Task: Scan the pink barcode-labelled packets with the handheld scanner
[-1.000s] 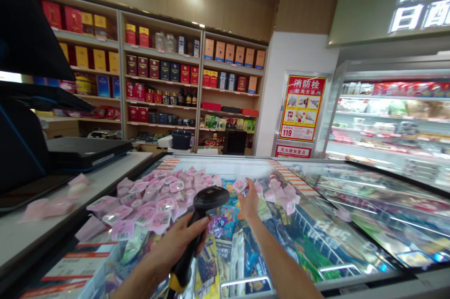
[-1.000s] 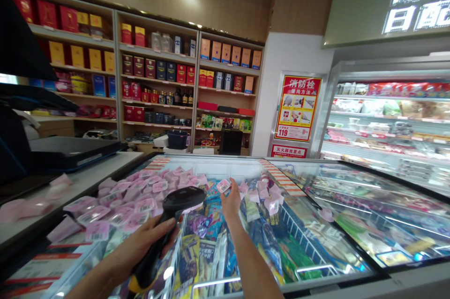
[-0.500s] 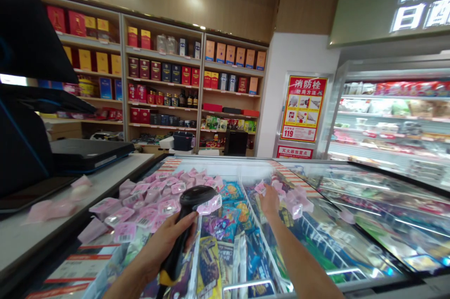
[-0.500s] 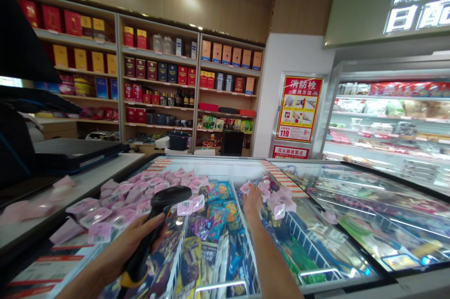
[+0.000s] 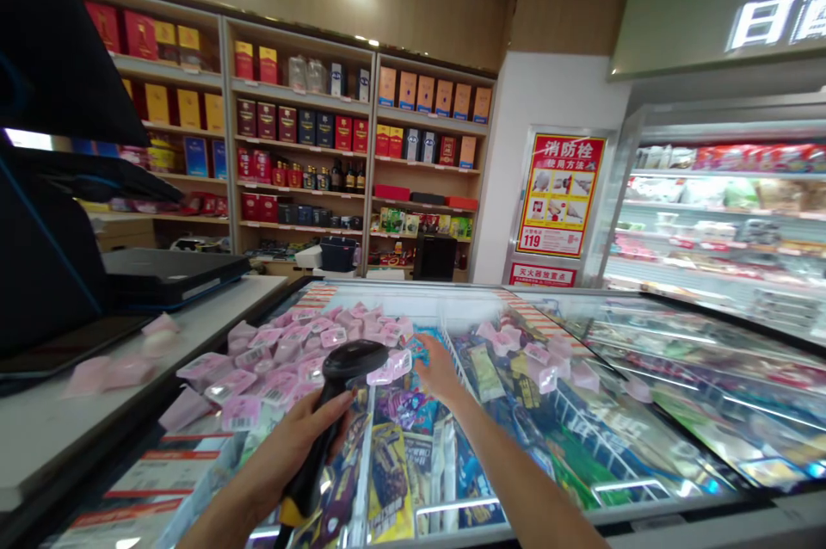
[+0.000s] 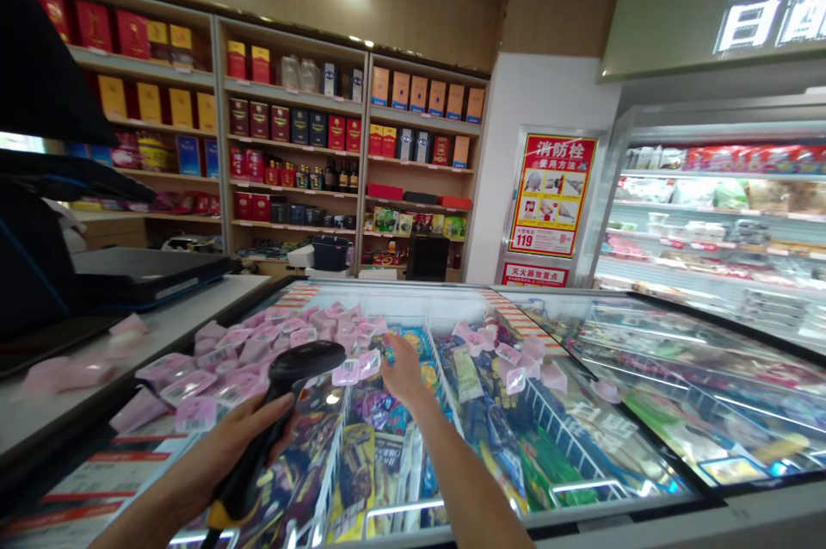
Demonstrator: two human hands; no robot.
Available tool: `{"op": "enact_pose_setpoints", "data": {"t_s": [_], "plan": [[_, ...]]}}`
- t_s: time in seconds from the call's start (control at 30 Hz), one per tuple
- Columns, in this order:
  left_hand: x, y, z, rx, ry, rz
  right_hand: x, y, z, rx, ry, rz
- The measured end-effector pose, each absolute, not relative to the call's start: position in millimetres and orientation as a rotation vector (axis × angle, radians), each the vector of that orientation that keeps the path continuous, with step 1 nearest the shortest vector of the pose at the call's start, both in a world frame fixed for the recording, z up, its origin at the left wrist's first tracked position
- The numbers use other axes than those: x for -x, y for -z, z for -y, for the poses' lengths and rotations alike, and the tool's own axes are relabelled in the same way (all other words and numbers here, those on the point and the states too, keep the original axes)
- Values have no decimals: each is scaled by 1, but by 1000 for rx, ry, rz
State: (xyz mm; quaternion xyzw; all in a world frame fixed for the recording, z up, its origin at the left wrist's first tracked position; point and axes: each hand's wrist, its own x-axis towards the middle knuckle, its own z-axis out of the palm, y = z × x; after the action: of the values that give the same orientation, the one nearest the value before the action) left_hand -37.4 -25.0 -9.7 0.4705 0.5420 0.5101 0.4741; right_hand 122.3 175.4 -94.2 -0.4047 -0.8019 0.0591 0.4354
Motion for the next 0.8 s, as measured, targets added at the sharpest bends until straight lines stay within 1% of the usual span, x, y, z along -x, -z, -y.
{"op": "enact_pose_setpoints", "data": {"t_s": [0.07, 0.17, 0.3, 0.37, 0.6, 0.8], "plan": [[40, 9, 26, -1139, -1256, -1328, -105, 92, -172, 916, -213, 2073], [43, 9, 27, -1149, -1257, -1344, -97, 90, -171, 914, -282, 2072], [41, 10, 28, -1149, -1240, -1339, -114, 92, -180, 1055, -582, 1744], [36, 9, 28, -1118, -1247, -1325, -127, 95, -187, 1134, -680, 1578], [22, 14, 18, -1184, -1153, -1223, -157, 106, -200, 1188, -831, 1291], [15, 19, 9, -1241, -1108, -1181, -158, 109, -202, 1165, -824, 1241]]}}
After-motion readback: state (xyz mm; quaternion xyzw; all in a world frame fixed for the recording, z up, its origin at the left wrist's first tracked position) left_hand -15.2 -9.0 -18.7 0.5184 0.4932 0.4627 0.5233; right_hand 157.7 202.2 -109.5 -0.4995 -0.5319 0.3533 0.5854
